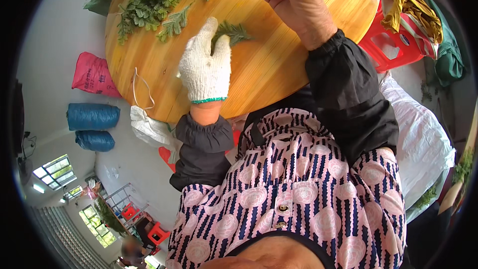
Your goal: Applying glue from a yellow squeeze bottle to artificial green leaves on a wooden base.
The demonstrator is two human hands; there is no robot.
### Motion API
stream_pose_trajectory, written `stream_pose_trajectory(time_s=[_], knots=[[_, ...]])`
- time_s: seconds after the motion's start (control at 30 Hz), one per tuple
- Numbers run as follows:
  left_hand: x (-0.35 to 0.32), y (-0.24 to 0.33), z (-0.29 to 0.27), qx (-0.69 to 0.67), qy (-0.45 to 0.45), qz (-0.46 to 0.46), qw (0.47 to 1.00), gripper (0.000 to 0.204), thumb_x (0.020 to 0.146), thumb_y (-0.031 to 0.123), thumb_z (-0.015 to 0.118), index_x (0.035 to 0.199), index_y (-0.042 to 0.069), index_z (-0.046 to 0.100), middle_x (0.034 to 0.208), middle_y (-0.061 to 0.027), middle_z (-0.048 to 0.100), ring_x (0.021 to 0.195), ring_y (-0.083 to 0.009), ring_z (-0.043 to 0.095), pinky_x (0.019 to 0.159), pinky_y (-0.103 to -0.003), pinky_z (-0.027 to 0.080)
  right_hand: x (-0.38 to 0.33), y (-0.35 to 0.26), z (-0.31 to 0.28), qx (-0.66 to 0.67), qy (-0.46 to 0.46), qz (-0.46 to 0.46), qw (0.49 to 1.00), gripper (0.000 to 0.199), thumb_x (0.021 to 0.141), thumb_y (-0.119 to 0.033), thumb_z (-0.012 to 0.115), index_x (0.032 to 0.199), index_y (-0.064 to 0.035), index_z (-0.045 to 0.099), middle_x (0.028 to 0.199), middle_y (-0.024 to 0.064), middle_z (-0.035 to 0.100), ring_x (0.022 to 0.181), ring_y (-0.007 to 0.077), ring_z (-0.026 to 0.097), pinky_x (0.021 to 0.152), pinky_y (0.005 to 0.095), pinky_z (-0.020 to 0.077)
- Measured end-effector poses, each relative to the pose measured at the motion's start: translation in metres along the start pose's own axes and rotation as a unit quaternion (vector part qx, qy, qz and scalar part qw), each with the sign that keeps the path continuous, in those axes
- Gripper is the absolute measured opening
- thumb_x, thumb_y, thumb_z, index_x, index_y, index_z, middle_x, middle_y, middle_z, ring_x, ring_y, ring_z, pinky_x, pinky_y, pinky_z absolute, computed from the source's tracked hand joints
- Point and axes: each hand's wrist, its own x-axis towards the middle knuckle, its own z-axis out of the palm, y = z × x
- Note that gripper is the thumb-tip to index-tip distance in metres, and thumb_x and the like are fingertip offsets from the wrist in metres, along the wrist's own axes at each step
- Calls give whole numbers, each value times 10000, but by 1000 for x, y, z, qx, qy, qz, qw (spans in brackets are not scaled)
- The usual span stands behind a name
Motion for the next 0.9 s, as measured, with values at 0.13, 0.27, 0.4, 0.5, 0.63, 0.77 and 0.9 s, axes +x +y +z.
stream_pose_trajectory(time_s=[0.13, 0.27, 0.4, 0.5, 0.63, 0.77, 0.9], knots=[[16, -40, -6, 89, -6, 155, 984, 361, 953, 40, 635, 1311, 40, 688, 1212, -174, 721, 1164, -278, 677, 1007, -370, 522, -15, -2, 20, -80, 80, 21, 993, 303, 953, -133, 723, 1226, -32, 640, 1064, 52, 706, 915, 163, 658, 818, 307, 527], [15, -50, -6, -165, 8, 65, 984, 356, 985, -35, 581, 1335, -34, 648, 1314, -131, 676, 1185, -203, 646, 1023, -336, 505, -16, 2, 14, -162, 35, -48, 985, 359, 892, -80, 765, 1219, -24, 629, 1039, 68, 692, 927, 174, 661, 812, 320, 529], [15, -36, -7, -108, 81, 22, 991, 359, 964, -31, 638, 1322, -36, 653, 1377, -158, 644, 1176, -202, 645, 1021, -337, 509, -17, 3, 1, -229, 10, -121, 966, 429, 920, -118, 748, 1298, 17, 595, 1193, 140, 687, 1003, 226, 664, 881, 358, 548], [28, -39, 0, 3, 32, 186, 982, 525, 877, 48, 751, 1376, -23, 606, 1309, -193, 678, 1071, -303, 675, 947, -399, 529, -19, 3, 1, -307, -5, -167, 937, 364, 925, -105, 724, 1238, 54, 627, 1134, 161, 713, 917, 223, 683, 853, 373, 559], [31, -62, 16, 47, -27, 157, 986, 797, 852, 267, 781, 1538, 45, 441, 1067, -153, 701, 1117, -350, 612, 1047, -507, 413, -30, 1, 16, -442, -39, -169, 880, 313, 887, -57, 723, 1171, 51, 649, 1100, 147, 720, 948, 227, 694, 887, 357, 551], [33, -64, 12, 93, -47, 148, 984, 877, 865, 357, 763, 1587, 72, 353, 1105, -167, 678, 1188, -377, 577, 1088, -606, 333, -32, 9, 22, -537, -105, -211, 810, 303, 826, -10, 760, 1114, 39, 681, 1104, 146, 709, 990, 247, 684, 897, 362, 545], [37, -60, 13, 149, -84, 118, 978, 932, 872, 451, 737, 1606, 84, 298, 1190, -190, 657, 1240, -381, 547, 1101, -659, 276, -30, 14, 33, -596, -170, -278, 734, 297, 783, -3, 807, 1064, 26, 717, 1129, 156, 694, 1023, 279, 677, 902, 377, 549]])
